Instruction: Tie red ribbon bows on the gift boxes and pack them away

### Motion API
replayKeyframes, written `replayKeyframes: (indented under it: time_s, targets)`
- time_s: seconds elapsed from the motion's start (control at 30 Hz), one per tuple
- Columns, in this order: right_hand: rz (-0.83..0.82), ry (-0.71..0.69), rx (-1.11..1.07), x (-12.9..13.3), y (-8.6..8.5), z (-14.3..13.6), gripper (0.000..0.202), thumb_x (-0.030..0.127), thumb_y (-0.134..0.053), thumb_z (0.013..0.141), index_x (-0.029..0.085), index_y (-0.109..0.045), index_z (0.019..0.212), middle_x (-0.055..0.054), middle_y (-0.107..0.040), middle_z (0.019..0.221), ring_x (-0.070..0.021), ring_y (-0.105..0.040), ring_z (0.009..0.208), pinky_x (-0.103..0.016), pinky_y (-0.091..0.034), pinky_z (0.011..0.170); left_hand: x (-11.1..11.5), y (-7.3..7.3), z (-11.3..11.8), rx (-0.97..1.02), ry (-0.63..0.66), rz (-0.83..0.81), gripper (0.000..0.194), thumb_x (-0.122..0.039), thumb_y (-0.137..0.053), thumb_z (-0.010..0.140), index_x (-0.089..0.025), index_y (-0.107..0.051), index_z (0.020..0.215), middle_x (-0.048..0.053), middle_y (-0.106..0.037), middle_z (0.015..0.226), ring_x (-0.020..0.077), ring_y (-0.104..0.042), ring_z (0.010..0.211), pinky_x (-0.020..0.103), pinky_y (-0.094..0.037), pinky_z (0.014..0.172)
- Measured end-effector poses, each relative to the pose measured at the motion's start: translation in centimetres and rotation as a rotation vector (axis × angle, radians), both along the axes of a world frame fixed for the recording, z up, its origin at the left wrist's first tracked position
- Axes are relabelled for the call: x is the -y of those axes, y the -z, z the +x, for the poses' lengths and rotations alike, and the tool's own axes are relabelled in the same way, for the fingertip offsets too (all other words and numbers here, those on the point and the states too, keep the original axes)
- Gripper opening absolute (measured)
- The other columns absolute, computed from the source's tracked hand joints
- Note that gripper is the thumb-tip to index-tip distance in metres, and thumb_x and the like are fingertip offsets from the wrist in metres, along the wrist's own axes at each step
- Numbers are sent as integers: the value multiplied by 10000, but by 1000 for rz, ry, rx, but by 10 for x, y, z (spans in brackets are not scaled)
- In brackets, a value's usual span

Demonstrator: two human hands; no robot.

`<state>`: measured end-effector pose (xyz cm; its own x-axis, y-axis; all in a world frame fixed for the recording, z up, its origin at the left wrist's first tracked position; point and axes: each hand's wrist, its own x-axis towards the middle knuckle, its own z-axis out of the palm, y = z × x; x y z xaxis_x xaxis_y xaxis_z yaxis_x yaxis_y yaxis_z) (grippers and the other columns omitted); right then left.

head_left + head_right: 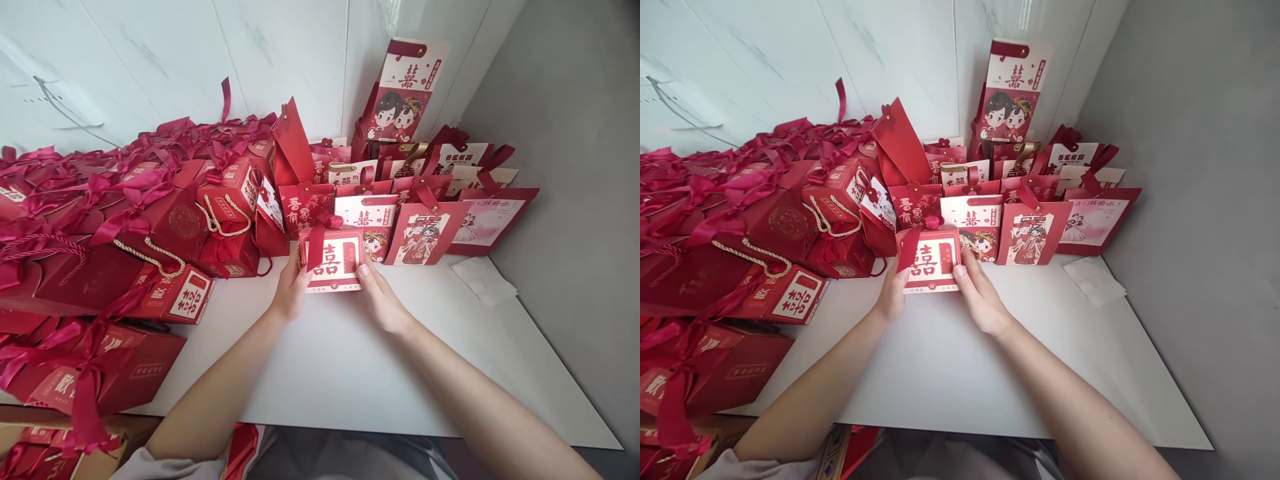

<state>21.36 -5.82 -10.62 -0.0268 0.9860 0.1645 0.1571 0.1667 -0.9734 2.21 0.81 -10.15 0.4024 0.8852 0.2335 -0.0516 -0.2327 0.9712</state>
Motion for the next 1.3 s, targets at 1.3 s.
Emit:
replayKeyframes:
  time_s: [1.3]
  targets:
    - [47, -52, -148, -1, -9, 1, 758, 617, -594, 936, 335, -303, 1577, -84, -439, 1592, -315, -545, 1350, -465, -563, 1020, 0, -12, -8, -61, -54, -10, 702, -496, -735, 833, -212, -528, 1442, 145, -595, 1435, 374, -506, 1392, 507, -408, 1171]
